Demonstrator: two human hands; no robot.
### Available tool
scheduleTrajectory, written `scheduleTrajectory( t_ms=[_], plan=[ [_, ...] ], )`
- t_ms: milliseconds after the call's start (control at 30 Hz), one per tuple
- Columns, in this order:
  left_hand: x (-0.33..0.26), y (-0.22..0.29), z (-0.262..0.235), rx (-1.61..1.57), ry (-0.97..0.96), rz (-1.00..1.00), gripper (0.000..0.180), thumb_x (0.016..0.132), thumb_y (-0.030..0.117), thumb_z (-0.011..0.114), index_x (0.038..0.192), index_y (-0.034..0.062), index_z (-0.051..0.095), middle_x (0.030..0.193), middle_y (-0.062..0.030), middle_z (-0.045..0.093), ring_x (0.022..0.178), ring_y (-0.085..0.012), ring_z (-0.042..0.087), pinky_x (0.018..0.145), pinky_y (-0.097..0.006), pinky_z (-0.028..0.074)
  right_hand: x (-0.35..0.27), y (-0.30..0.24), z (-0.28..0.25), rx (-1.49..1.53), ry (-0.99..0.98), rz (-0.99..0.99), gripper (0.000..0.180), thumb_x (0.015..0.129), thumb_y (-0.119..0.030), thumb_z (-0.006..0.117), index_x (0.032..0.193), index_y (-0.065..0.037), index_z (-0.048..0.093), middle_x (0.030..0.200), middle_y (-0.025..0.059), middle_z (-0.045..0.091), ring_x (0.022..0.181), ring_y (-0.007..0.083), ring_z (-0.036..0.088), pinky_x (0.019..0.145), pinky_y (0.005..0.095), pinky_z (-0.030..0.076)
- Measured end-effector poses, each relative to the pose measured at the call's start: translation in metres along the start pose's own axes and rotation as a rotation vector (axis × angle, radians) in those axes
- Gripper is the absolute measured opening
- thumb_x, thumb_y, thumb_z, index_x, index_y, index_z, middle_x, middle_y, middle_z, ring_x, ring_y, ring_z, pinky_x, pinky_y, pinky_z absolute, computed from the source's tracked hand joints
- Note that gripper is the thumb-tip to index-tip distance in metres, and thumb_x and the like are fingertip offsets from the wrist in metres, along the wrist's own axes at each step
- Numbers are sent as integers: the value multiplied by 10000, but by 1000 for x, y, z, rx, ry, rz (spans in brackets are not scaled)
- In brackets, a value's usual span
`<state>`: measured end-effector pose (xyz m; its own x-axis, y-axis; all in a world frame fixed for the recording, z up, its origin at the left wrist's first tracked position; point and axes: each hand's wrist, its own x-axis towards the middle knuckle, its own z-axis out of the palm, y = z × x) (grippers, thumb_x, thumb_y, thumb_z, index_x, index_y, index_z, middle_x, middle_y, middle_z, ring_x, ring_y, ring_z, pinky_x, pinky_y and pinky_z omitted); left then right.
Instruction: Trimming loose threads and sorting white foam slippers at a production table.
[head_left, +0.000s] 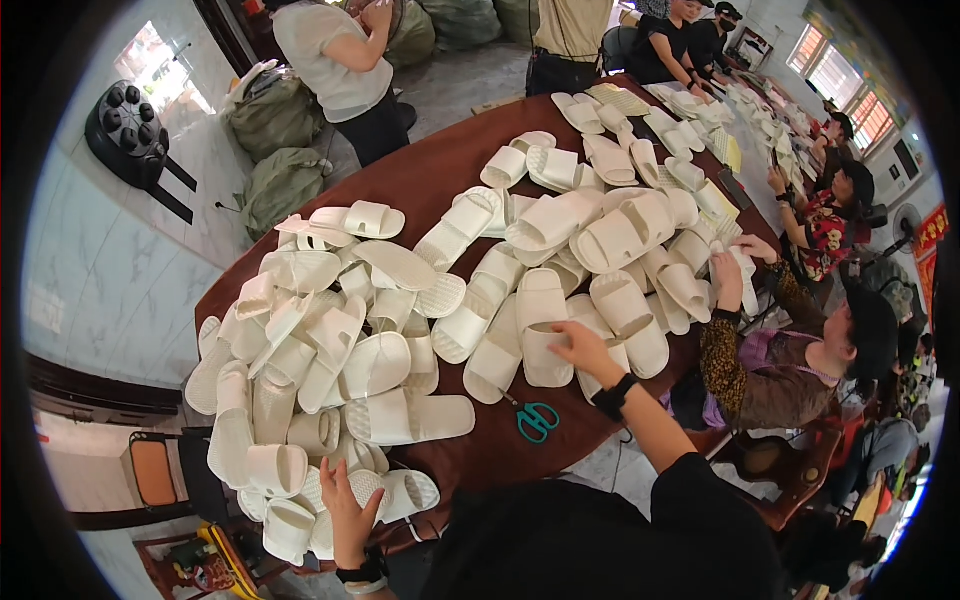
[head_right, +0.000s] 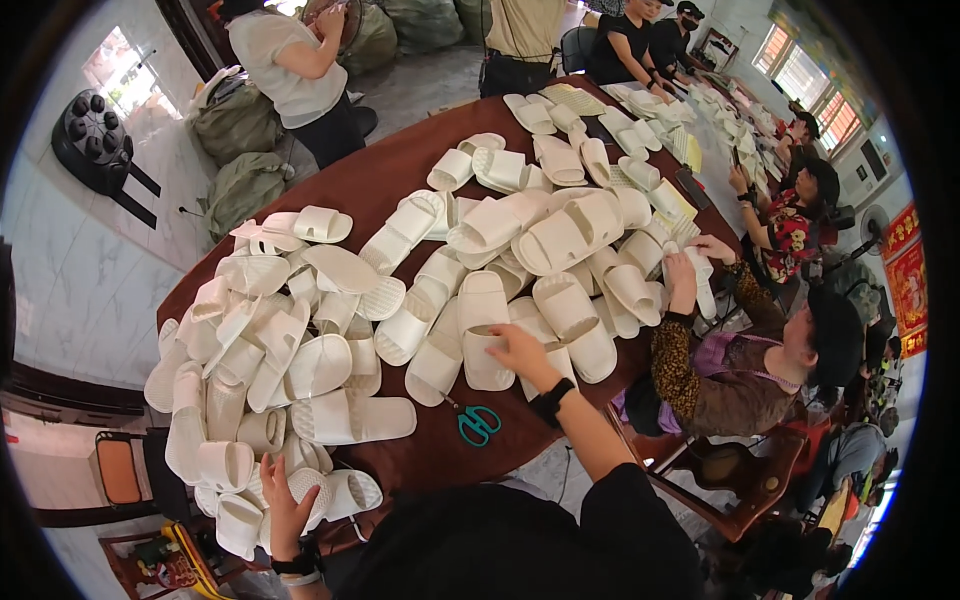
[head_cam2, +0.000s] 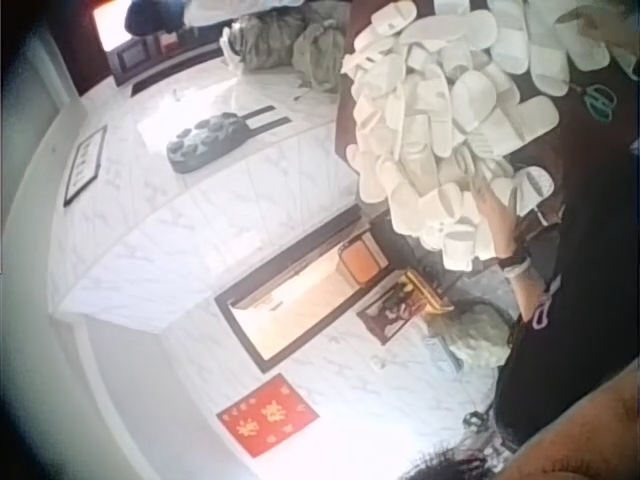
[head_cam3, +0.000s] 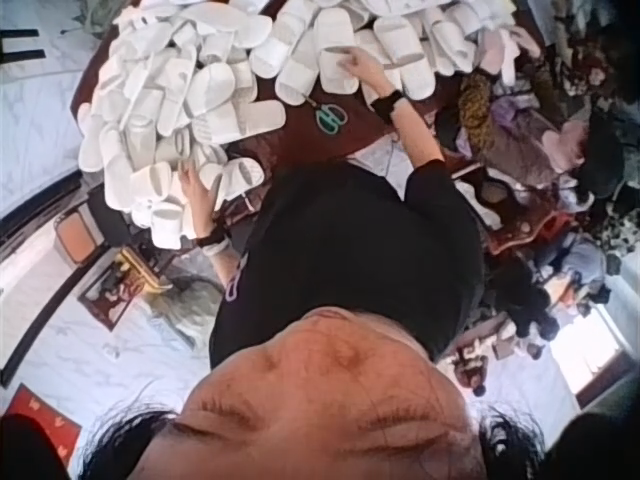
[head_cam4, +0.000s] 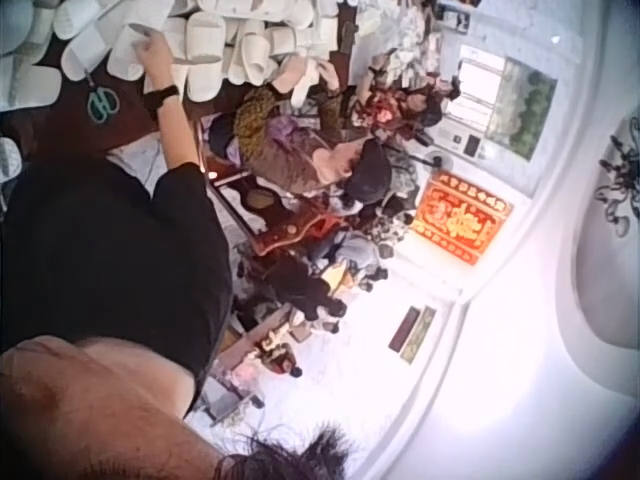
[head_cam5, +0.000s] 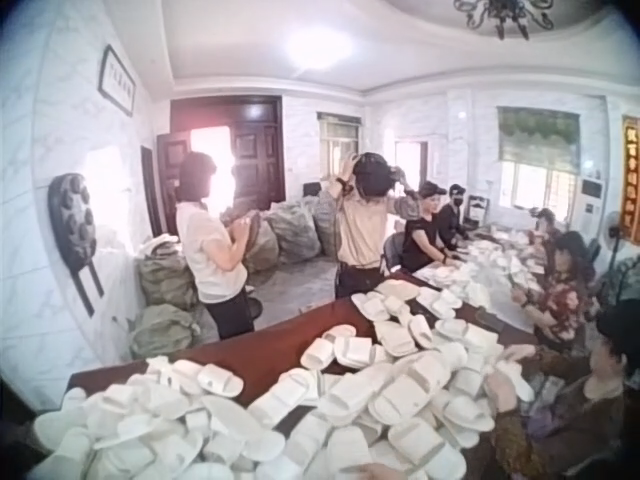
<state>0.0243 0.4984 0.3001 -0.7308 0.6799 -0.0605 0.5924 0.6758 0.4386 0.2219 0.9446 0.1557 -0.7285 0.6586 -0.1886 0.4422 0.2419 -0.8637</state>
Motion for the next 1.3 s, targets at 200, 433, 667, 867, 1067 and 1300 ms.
scheduleTrajectory(
  t_ms=[200, 433, 667, 867, 1067, 1300],
  plan=[
    [4, 8, 2, -24, -4, 43, 794, 701, 238, 744, 1352, 24, 342, 1425, -224, 227, 1201, -385, 364, 1016, -459, 282, -15, 9, 12, -409, 262, -229, 379, 723, -196, 719, 1053, -68, 583, 939, 114, 594, 725, 270, 595, 652, 356, 485],
    [-21, -11, 2, -18, 37, 21, 796, 698, 245, 740, 1353, 29, 342, 1428, -231, 222, 1206, -382, 356, 1009, -481, 278, -8, -30, -45, -198, 421, -83, 428, 674, -250, 762, 1017, -43, 612, 840, 88, 596, 666, 197, 559, 641, 318, 472],
    [-30, -10, -1, -22, 67, 23, 793, 697, 240, 739, 1351, 29, 345, 1429, -227, 221, 1204, -378, 360, 1013, -474, 274, 96, -39, -180, -492, 770, -311, 547, 715, -196, 713, 1195, -42, 502, 1048, 167, 569, 952, 280, 569, 771, 362, 481],
    [-33, -9, 16, -48, 70, 26, 778, 705, 248, 734, 1342, 21, 349, 1419, -248, 219, 1197, -386, 364, 1007, -485, 274, 106, -11, -117, -423, 561, -605, 471, 744, -118, 679, 1178, -64, 505, 939, 99, 536, 818, 219, 576, 730, 344, 486],
    [-32, -7, 15, 31, 27, 38, 793, 710, 282, 736, 1348, 23, 341, 1406, -258, 229, 1190, -397, 369, 986, -498, 287, 6, -30, 89, -464, -42, -167, 601, 698, -376, 721, 1189, -84, 534, 1192, 170, 549, 996, 314, 602, 796, 417, 495],
    [-7, 17, 36, -249, -6, 165, 745, 744, 203, 732, 1348, 10, 342, 1332, -253, 365, 1220, -389, 368, 1030, -450, 288, -13, -52, 78, -222, 13, 16, 525, 706, -401, 723, 1082, -61, 588, 909, 140, 659, 836, 296, 648, 726, 390, 509]
  ],
)
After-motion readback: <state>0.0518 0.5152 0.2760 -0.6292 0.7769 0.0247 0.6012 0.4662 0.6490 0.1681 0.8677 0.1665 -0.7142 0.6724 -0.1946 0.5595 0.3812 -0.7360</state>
